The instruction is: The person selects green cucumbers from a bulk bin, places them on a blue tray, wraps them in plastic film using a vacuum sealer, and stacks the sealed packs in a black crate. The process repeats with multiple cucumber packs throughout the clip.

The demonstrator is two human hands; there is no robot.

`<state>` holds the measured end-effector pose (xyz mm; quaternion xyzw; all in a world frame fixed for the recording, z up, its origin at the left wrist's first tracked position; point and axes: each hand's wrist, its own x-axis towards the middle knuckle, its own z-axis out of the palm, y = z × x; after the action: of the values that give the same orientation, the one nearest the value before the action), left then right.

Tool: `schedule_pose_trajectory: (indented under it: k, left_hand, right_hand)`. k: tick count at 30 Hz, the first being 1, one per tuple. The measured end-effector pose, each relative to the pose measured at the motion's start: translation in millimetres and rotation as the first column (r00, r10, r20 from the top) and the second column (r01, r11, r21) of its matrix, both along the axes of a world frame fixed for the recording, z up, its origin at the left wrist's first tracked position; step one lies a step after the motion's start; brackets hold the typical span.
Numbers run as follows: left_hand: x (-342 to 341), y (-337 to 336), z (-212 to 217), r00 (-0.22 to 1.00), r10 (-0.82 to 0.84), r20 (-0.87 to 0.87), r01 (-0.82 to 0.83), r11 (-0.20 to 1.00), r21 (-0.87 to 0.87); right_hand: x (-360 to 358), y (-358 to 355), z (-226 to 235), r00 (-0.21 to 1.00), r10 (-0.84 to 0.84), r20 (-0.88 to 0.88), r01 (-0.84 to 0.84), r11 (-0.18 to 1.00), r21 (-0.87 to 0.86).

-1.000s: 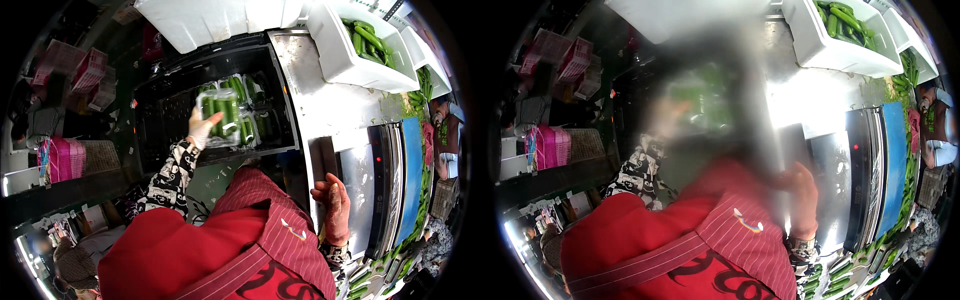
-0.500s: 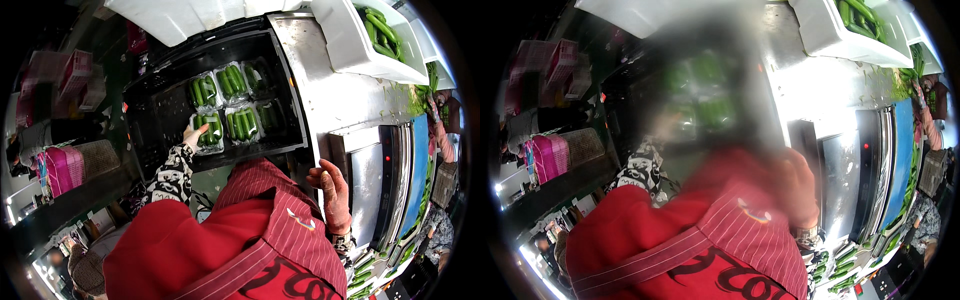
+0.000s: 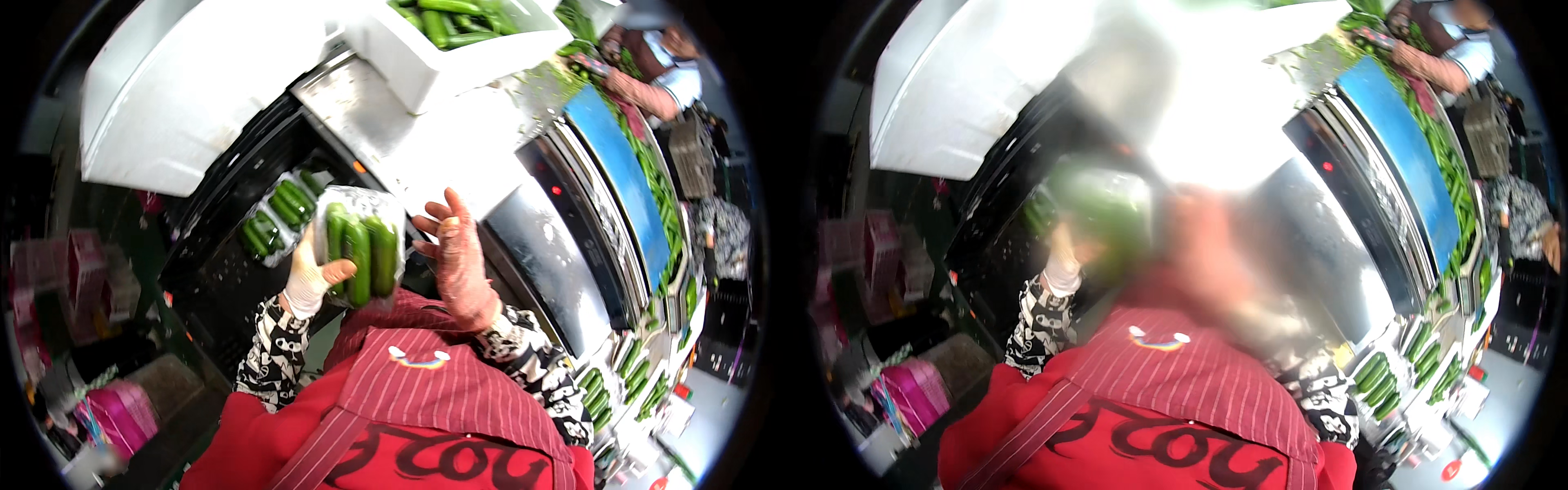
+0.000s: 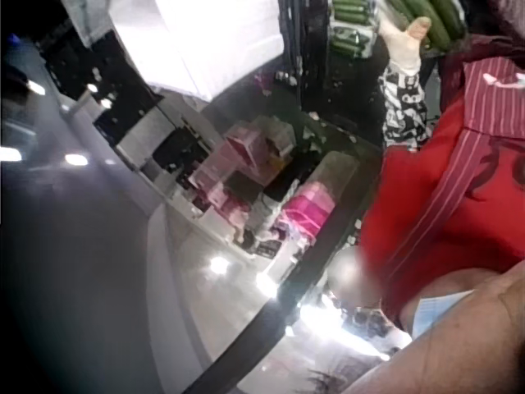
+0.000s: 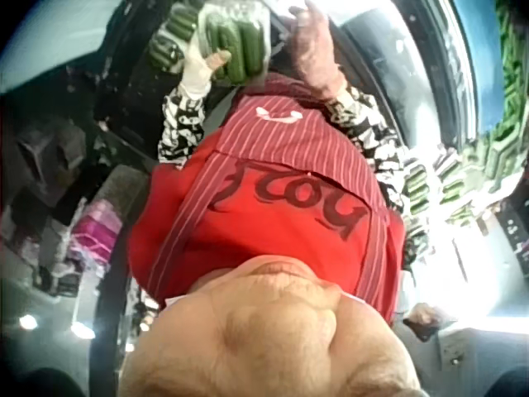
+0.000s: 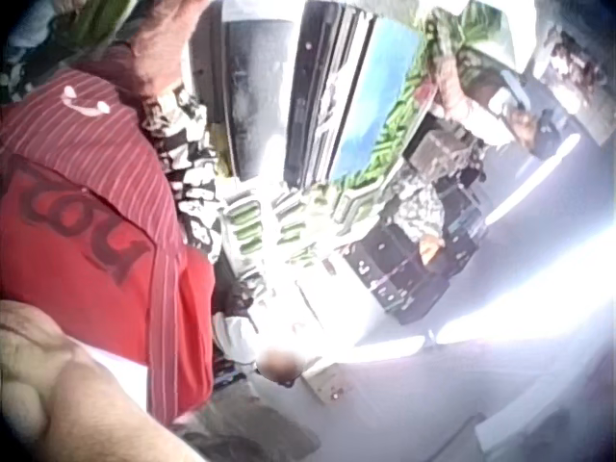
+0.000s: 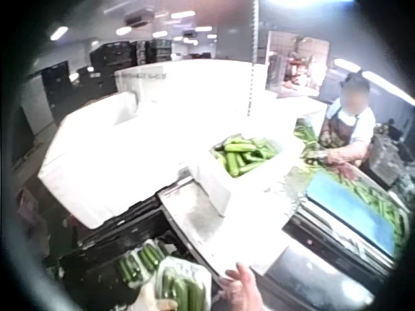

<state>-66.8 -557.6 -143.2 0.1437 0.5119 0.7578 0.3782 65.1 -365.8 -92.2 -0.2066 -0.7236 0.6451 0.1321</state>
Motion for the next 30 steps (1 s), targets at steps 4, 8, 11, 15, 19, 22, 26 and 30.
schedule_pose_trajectory:
  k: [4, 8, 11, 15, 19, 22, 26, 30]
  left_hand:
    - [23, 53, 50, 0.963, -0.239, -0.123, 0.239, 0.971, -0.018]
    - [31, 71, 58, 0.861, -0.31, -0.403, 0.266, 0.95, -0.163]
    - [32, 91, 60, 0.844, -0.404, -0.353, 0.378, 0.915, -0.142]
    - [20, 131, 69, 0.825, -0.501, -0.262, 0.5, 0.863, -0.075]
    - [-8, 201, 113, 0.689, -0.67, -0.274, 0.654, 0.739, -0.162]
    - [-17, 286, 150, 0.423, -0.768, -0.48, 0.754, 0.593, -0.283]
    - [17, 432, 206, 0.022, -0.779, -0.626, 0.848, 0.346, -0.401]
    - [77, 540, 228, -0.253, -0.738, -0.625, 0.742, 0.266, -0.615]
  right_hand:
    - [-4, -3, 11, 0.981, -0.115, -0.157, 0.166, 0.913, 0.372]
    - [9, 6, 4, 0.927, -0.348, -0.14, 0.374, 0.884, 0.279]
    - [24, 15, -11, 0.86, -0.48, -0.172, 0.497, 0.865, 0.071]
    - [35, 45, -8, 0.86, -0.482, -0.167, 0.505, 0.848, 0.159]
    - [46, 81, 53, 0.831, -0.538, -0.143, 0.553, 0.828, 0.099]
    - [69, 130, 85, 0.814, -0.555, -0.174, 0.58, 0.796, 0.172]
    - [117, 209, 127, 0.745, -0.628, -0.223, 0.611, 0.778, -0.147]
    - [167, 301, 89, 0.734, -0.622, -0.273, 0.679, 0.674, 0.29]
